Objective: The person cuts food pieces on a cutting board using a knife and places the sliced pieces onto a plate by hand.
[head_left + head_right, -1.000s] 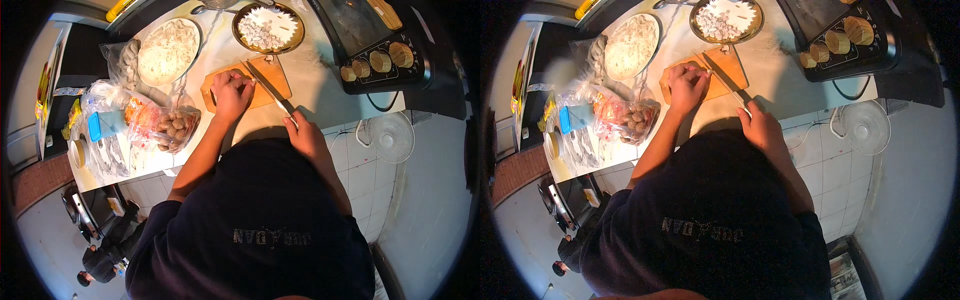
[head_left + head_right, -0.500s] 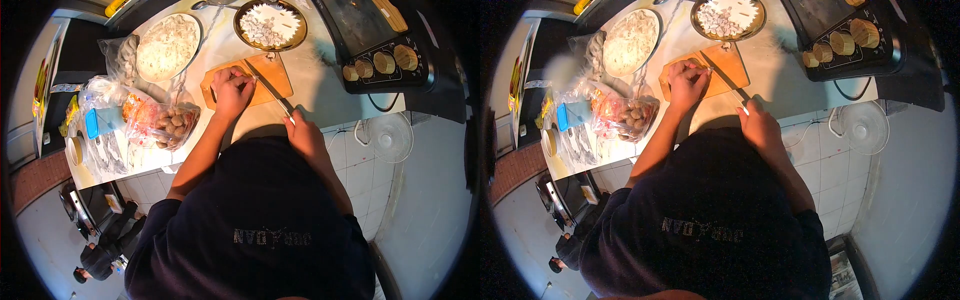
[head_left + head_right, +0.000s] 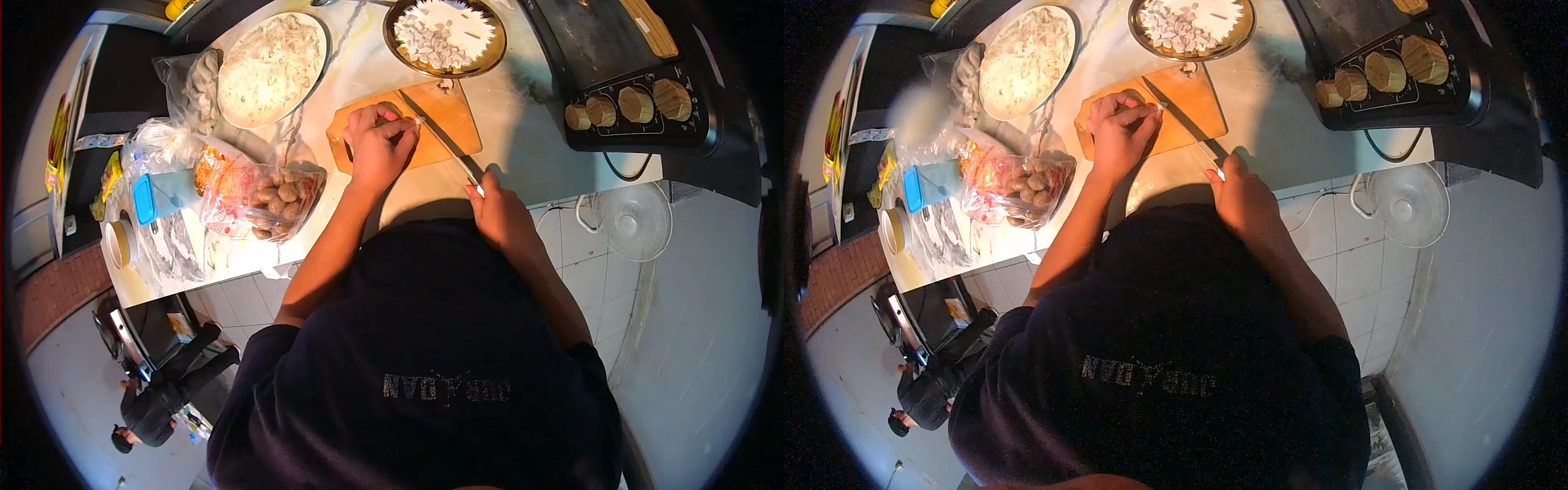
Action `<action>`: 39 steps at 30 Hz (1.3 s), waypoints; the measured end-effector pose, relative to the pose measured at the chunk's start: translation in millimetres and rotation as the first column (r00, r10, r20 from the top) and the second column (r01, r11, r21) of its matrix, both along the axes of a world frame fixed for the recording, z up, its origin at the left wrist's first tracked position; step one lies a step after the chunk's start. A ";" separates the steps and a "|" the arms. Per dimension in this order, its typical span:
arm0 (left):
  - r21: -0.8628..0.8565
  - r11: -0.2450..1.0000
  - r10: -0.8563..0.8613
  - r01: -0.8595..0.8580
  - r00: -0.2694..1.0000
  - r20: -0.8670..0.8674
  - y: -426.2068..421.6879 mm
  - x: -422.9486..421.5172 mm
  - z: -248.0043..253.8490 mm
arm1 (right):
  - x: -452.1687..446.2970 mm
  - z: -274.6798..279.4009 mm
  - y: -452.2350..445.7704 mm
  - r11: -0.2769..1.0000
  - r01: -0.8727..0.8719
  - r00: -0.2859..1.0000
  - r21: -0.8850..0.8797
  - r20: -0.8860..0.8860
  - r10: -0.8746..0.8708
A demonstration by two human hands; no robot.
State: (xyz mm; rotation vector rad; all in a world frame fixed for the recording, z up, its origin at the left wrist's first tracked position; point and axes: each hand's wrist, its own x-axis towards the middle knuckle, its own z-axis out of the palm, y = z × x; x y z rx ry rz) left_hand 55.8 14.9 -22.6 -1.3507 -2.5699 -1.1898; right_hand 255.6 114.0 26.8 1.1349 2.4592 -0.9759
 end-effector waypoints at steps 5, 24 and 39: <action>-0.026 1.000 0.005 -0.006 0.999 -0.037 -0.9 -1.1 -1.8 | -0.1 -4.8 0.7 1.000 -0.010 1.000 -0.003 0.004 0.010; -0.054 0.998 0.029 -0.028 0.999 0.015 -0.2 -4.2 4.2 | 4.0 10.6 0.4 0.996 0.084 0.991 -0.040 -0.102 -0.088; -0.114 0.989 0.083 -0.096 0.989 -0.118 16.4 6.7 1.5 | 27.9 -2.8 6.1 0.980 0.197 0.969 -0.021 -0.146 -0.198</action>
